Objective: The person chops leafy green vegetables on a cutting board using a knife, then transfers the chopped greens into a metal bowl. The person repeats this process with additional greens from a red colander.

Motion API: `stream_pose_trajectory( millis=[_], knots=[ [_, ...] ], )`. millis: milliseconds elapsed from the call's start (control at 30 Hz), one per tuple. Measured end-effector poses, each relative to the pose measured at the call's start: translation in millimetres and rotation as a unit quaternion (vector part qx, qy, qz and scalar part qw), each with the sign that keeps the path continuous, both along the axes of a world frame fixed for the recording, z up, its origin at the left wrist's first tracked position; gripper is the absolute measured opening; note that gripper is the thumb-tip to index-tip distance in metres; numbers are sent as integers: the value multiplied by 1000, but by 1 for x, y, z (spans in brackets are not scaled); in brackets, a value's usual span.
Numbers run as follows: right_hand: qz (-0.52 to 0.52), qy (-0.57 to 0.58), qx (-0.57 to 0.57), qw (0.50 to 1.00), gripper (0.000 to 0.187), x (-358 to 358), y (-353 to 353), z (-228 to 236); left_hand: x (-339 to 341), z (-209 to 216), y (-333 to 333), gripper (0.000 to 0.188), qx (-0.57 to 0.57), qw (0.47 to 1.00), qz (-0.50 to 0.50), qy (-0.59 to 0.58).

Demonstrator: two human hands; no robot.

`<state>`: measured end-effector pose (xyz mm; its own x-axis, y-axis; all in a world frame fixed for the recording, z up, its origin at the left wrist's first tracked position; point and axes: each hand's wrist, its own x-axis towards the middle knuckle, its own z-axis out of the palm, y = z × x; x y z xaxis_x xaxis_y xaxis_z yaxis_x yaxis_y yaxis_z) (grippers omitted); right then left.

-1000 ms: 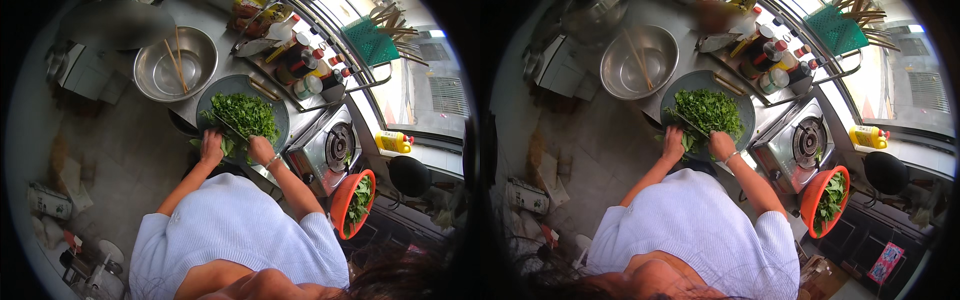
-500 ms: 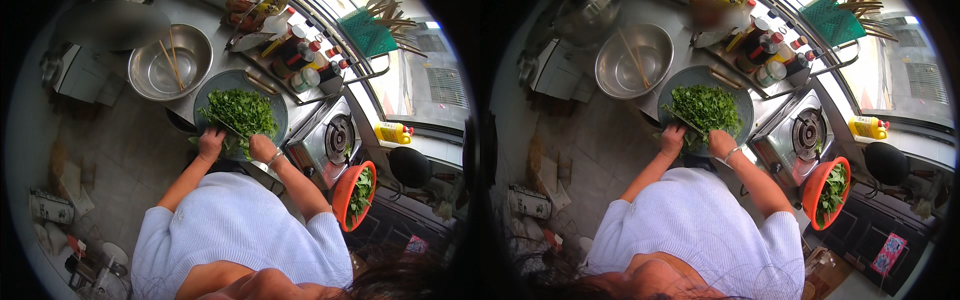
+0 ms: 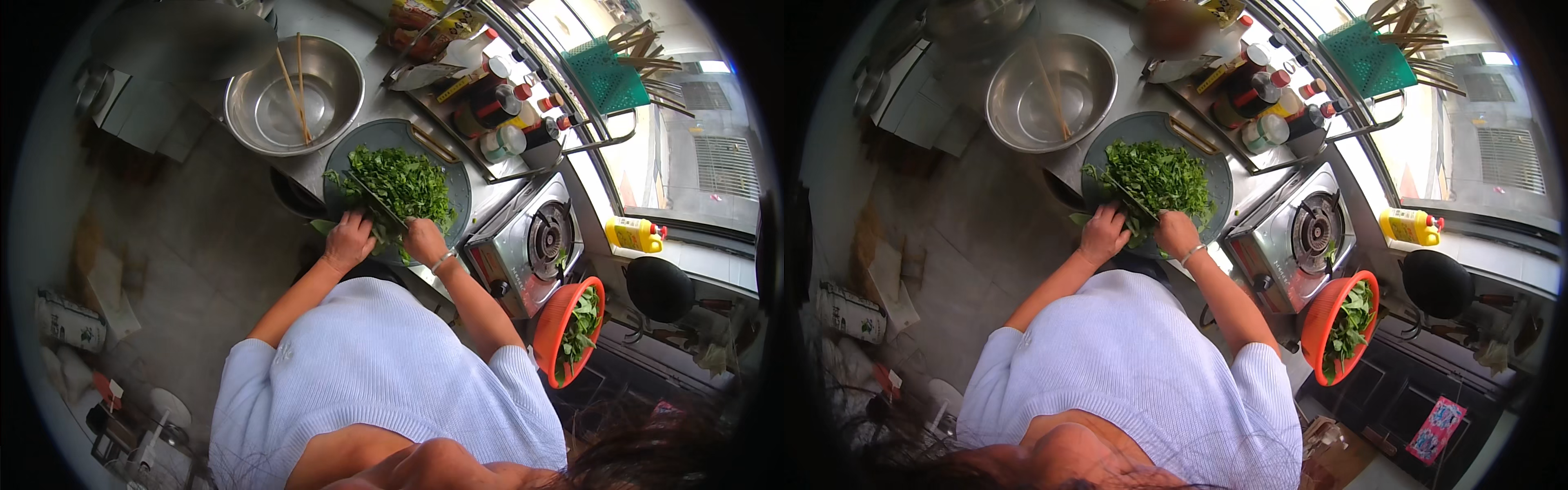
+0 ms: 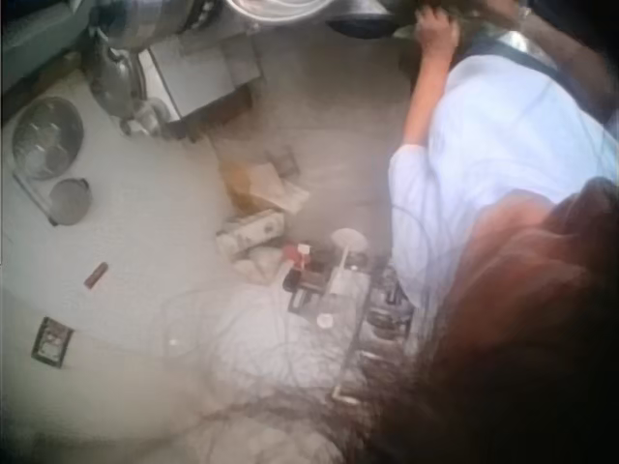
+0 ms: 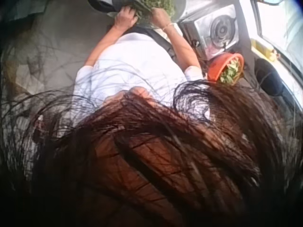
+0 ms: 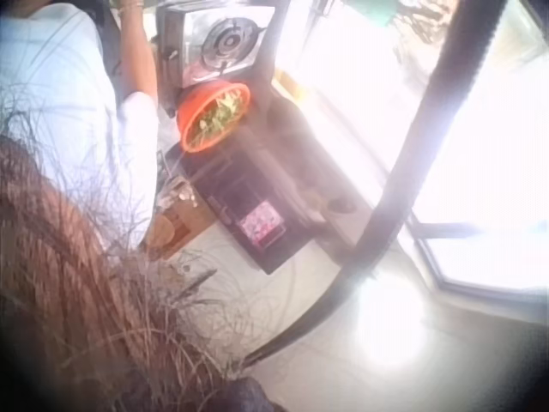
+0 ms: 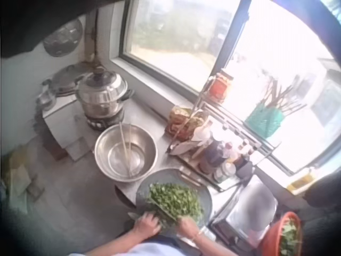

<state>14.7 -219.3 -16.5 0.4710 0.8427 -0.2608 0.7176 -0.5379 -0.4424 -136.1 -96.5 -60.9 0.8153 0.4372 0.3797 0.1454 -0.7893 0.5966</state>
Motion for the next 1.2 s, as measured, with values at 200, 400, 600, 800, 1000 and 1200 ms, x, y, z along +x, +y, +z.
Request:
stream_pose_trajectory(
  millis=[200,400,600,800,1000,1200],
  knots=[
    [4,-47,-42,998,14,-20,-15,34,5,-26,-2,28,23,999,36,4],
    [18,-37,-76,996,10,-24,-16,23,12,-28,-2,26,31,998,48,-34],
    [18,-16,-117,993,11,-7,11,-9,15,-25,4,19,23,1000,-9,15],
    [-29,-11,-72,997,10,-13,8,-15,4,-19,3,16,-26,999,-1,-23],
    [2,11,19,1000,11,10,-24,-30,4,-11,35,45,-34,998,49,15],
    [-39,60,88,994,8,-5,-38,2,10,-22,53,71,-124,991,46,29]
  ],
)
